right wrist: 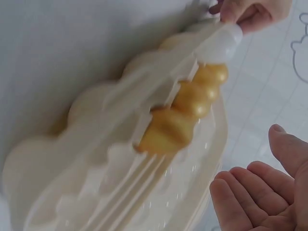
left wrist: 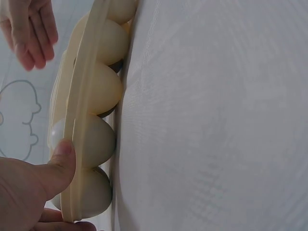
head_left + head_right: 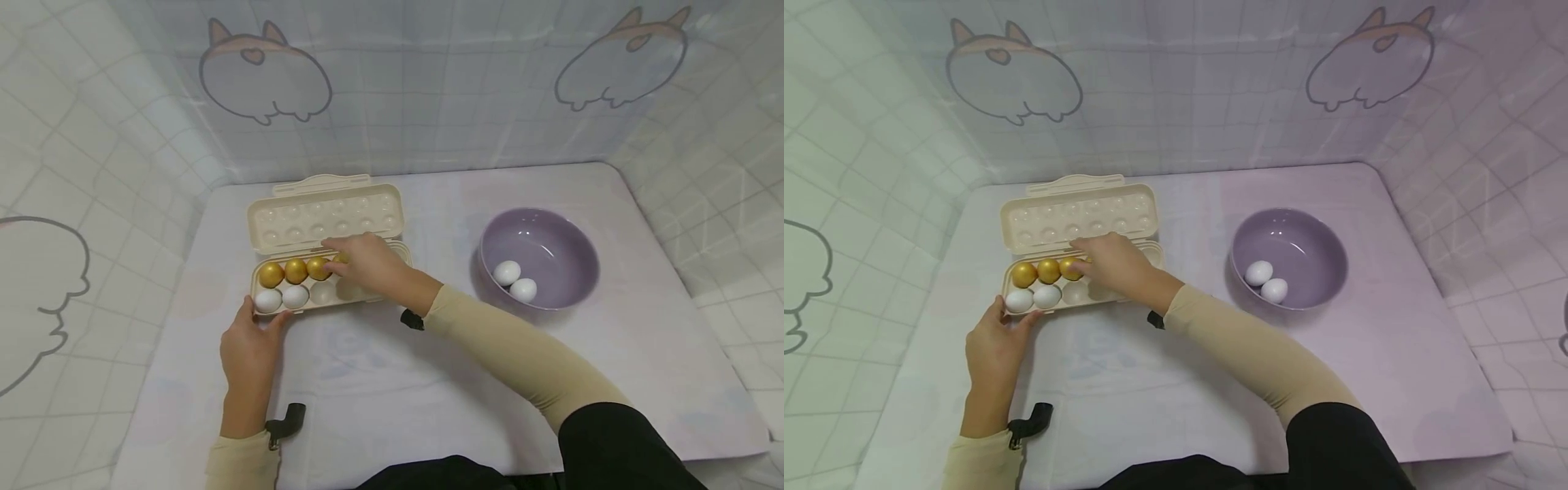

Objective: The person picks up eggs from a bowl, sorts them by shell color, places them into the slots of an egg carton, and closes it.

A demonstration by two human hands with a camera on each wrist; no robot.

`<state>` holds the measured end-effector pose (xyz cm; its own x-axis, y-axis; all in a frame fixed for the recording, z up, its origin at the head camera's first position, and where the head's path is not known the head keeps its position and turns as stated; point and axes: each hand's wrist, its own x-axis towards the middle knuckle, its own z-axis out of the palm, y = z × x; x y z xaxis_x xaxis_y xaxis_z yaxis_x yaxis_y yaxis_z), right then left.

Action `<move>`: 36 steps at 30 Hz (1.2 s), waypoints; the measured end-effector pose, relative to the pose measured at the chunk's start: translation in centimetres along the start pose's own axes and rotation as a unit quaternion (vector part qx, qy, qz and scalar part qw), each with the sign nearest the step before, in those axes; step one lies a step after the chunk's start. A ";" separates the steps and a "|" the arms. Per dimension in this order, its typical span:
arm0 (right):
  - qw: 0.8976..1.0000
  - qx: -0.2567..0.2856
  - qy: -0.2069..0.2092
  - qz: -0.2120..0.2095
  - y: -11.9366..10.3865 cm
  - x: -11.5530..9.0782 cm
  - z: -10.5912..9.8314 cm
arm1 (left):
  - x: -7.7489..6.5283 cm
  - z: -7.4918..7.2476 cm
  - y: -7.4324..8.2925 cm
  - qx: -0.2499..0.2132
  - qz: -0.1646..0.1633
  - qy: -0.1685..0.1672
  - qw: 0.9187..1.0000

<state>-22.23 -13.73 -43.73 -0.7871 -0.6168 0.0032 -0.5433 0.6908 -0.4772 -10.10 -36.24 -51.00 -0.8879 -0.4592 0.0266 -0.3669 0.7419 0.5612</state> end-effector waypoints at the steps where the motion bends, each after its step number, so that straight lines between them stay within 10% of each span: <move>1: 1.000 0.001 0.000 0.004 0.3 -0.1 -0.3 | 0.0 0.0 0.0 0.001 0.001 0.000 1.000; 36: 0.987 -0.046 0.054 0.141 12.2 -7.7 -9.2 | 0.6 0.1 -0.6 -0.003 -0.014 -0.003 1.000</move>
<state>-25.55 2.92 -41.51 -0.9347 -0.3548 -0.0225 -0.3184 0.8636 -0.3910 -10.46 -36.86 -51.40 -0.8795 -0.4759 0.0056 -0.3891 0.7257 0.5674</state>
